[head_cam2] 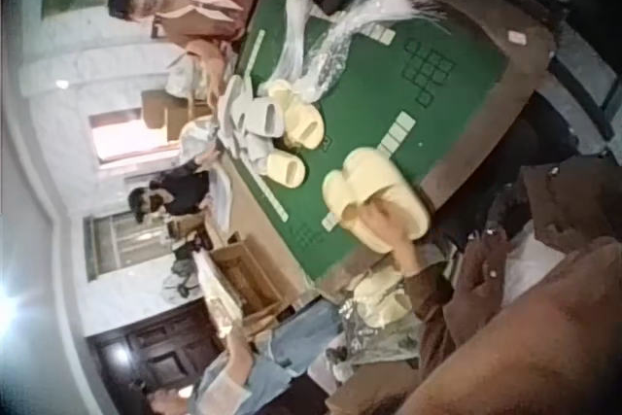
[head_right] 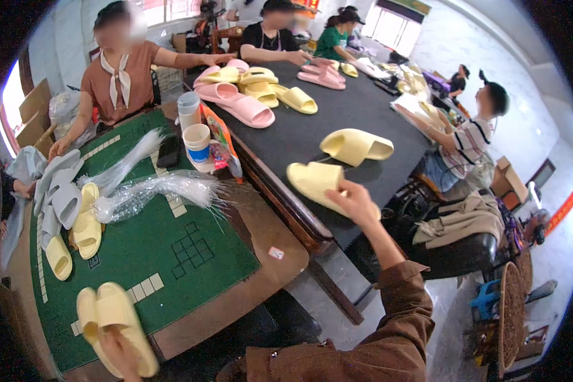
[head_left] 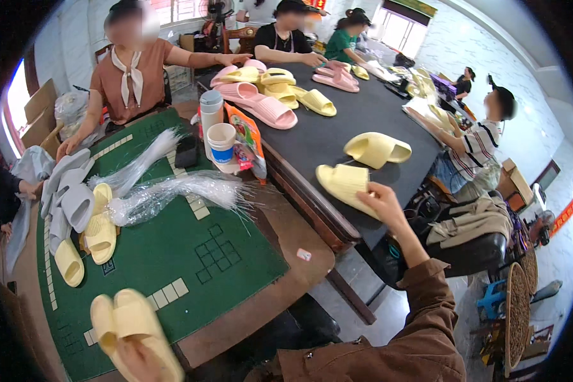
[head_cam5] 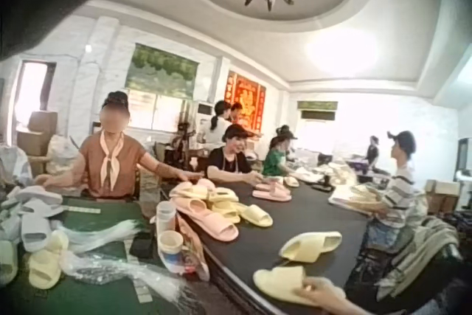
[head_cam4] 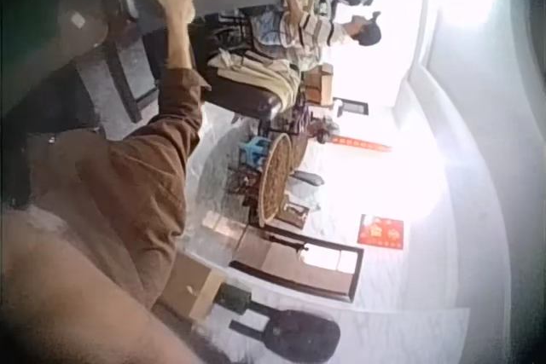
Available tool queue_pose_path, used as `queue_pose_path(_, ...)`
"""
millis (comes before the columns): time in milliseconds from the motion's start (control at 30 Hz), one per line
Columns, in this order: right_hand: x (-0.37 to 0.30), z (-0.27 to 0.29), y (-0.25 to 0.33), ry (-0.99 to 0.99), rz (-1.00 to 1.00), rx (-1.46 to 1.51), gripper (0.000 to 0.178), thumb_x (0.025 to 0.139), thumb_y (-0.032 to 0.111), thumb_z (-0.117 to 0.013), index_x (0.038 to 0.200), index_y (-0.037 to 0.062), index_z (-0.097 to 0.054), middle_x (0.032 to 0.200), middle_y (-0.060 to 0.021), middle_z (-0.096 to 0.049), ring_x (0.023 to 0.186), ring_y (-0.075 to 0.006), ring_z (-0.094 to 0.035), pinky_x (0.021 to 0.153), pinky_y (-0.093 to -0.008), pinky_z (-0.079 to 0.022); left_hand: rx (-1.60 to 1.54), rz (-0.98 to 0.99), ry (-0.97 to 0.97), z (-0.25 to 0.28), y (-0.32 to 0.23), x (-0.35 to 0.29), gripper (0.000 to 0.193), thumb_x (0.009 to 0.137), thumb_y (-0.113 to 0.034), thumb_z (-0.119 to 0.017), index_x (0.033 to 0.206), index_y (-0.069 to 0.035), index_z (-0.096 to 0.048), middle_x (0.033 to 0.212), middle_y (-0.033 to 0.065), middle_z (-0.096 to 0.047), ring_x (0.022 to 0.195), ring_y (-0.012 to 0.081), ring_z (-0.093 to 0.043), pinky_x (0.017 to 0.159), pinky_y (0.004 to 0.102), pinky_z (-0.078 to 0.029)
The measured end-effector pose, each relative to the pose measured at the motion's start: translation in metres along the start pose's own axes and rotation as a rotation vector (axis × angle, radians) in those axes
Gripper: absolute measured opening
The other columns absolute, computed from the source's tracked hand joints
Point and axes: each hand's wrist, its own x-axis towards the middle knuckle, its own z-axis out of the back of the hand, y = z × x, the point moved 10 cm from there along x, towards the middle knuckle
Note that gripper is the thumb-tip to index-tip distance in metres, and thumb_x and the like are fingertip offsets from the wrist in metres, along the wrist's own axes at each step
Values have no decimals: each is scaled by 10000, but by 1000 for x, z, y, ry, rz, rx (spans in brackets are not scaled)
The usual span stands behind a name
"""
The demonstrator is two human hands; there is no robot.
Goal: The person assembles plastic slippers by inserting white elastic bands into the slots of yellow, pink, and black slippers. The person handles the slippers one by one, pulling the band through the designated holes to secure the strap.
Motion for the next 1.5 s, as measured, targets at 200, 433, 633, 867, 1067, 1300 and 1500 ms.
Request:
queue_pose_path(200, -75, -70, 113, 201, 200, 248, 332, 869, 260, -700, 1059, -10, -667, 909, -56, -677, 845, -106, -604, 733, -291, -490, 576, 212, -34, 87, 198, 22, 304, 862, -159, -594, 1140, -44, -641, 995, 205, -661, 927, 335, -645, 800, 445, -532)
queue_pose_path(433, -122, -196, 186, 490, 246, 728, 347, 906, 297, -659, 1035, -25, -652, 870, -65, -633, 801, -115, -555, 729, -288, -474, 610, -51, -291, 169, 208, 27, 260, 933, -179, -523, 1169, -100, -602, 998, 235, -668, 802, 334, -640, 713, 422, -526)
queue_pose_path(633, -121, -299, 191, 415, 367, 457, 337, 885, 310, -645, 984, -13, -642, 932, -152, -644, 814, -229, -624, 742, -334, -496, 692, 127, -337, 138, 321, -4, 484, 926, -127, -516, 1396, -38, -440, 1295, 267, -507, 1127, 415, -502, 970, 463, -392)
queue_pose_path(867, -143, -238, 195, 144, 638, 58, 228, 852, 238, -674, 1043, 119, -640, 1046, -78, -597, 834, -296, -642, 692, -387, -525, -35, -49, -147, 73, -11, 10, 370, 914, -63, -508, 1280, -17, -545, 1425, 212, -397, 1333, 371, -363, 1108, 445, -274)
queue_pose_path(1067, -134, -192, 147, 66, 520, -356, 645, 749, 295, -762, 1270, 48, -473, 1331, -152, -424, 792, -328, -659, 652, -424, -543, -316, -449, 83, -28, -214, 26, 487, 845, -105, -639, 1308, -29, -506, 1428, 216, -367, 1342, 436, -325, 1086, 509, -292)
queue_pose_path(1300, -137, -189, 116, 101, 414, -428, 929, 667, 228, -761, 1439, 44, -277, 1455, -224, -285, 904, -419, -649, 708, -470, -559, -49, -460, 8, -99, -256, 34, 430, 829, -106, -623, 1240, -2, -548, 1463, 154, -286, 1345, 433, -294, 1081, 578, -286)
queue_pose_path(1500, -128, -162, 116, -115, 491, -340, 648, 729, 134, -631, 1334, 21, -428, 1221, -212, -560, 814, -377, -662, 676, -456, -558, -163, -461, 52, -96, -228, 40, 316, 819, -7, -574, 1121, 83, -558, 1459, 130, -306, 1340, 354, -340, 1080, 516, -317)
